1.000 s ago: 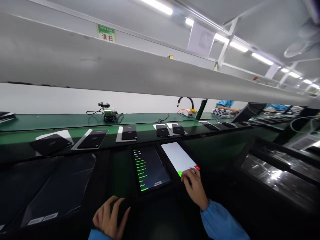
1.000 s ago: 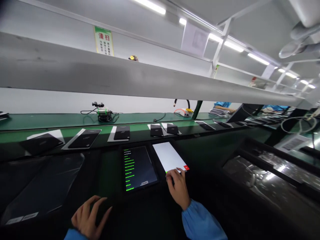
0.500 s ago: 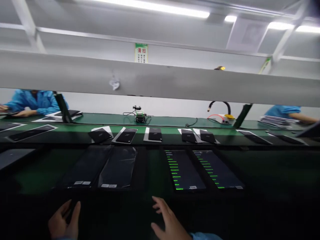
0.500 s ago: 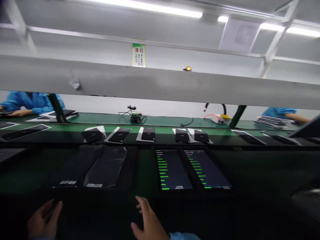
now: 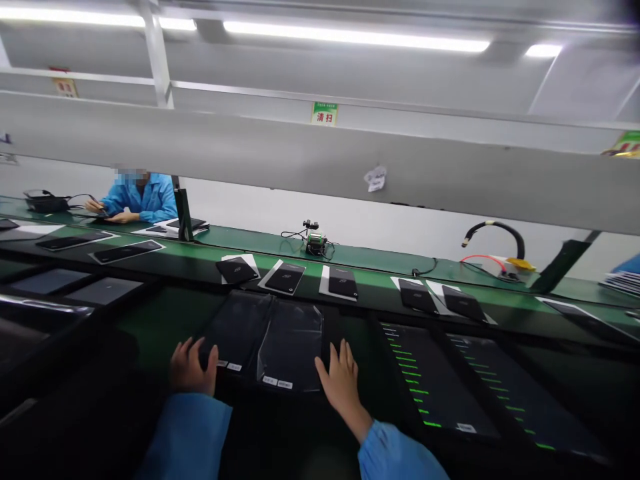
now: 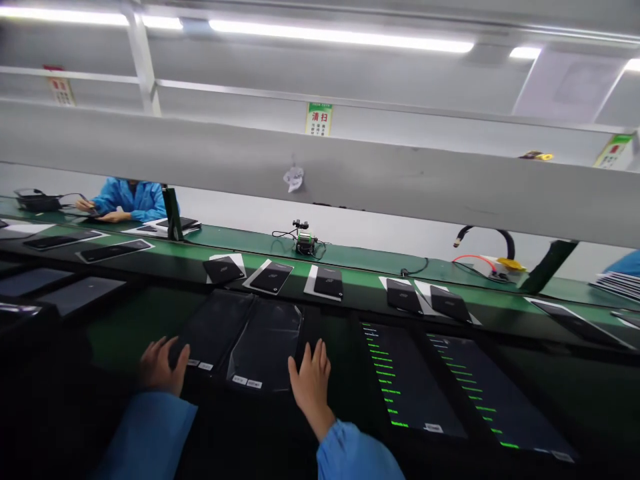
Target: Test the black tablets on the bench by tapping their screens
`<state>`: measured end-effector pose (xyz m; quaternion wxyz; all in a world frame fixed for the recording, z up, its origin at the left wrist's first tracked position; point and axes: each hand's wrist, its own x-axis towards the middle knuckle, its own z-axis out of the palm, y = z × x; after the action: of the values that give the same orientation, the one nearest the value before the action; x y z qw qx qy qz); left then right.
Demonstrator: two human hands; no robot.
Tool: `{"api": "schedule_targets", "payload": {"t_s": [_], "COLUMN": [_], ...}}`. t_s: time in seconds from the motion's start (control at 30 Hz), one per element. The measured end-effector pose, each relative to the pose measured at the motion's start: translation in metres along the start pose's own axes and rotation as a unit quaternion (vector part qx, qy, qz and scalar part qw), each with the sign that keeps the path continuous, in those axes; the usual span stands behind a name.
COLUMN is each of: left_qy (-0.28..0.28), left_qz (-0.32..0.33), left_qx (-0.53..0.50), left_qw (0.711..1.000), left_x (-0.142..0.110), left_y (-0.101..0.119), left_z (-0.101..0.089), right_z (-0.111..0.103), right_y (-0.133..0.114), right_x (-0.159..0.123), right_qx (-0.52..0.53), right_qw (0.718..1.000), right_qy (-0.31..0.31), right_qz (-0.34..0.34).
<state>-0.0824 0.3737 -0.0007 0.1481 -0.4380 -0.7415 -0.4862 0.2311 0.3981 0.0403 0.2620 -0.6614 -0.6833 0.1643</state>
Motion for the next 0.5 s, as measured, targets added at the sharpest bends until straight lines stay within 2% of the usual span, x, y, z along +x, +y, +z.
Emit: {"api": "schedule_targets", "payload": {"t_s": [0.13, 0.23, 0.37, 0.5], "left_qy": [-0.017, -0.032, -0.077, -0.112], "left_qz": [0.009, -0.012, -0.021, -0.038], "left_qx": [0.062, 0.094, 0.102, 0.055], "left_qw": [0.998, 0.995, 0.992, 0.991], "left_x": [0.000, 0.001, 0.002, 0.005], "left_y": [0.017, 0.025, 0.029, 0.023], "left_z": [0.009, 0.009, 0.012, 0.016], "right_z": [0.003, 0.004, 0.003, -0.001], "right_y": [-0.016, -0.014, -0.001, 0.006], "right_x": [0.060, 0.086, 0.096, 0.095], "right_qx": [-0.046, -0.060, -0.060, -0.052], "right_qw": [0.999, 0.998, 0.998, 0.998], "right_qy": [-0.004, 0.005, 0.021, 0.027], "right_qz": [0.017, 0.028, 0.029, 0.034]}}
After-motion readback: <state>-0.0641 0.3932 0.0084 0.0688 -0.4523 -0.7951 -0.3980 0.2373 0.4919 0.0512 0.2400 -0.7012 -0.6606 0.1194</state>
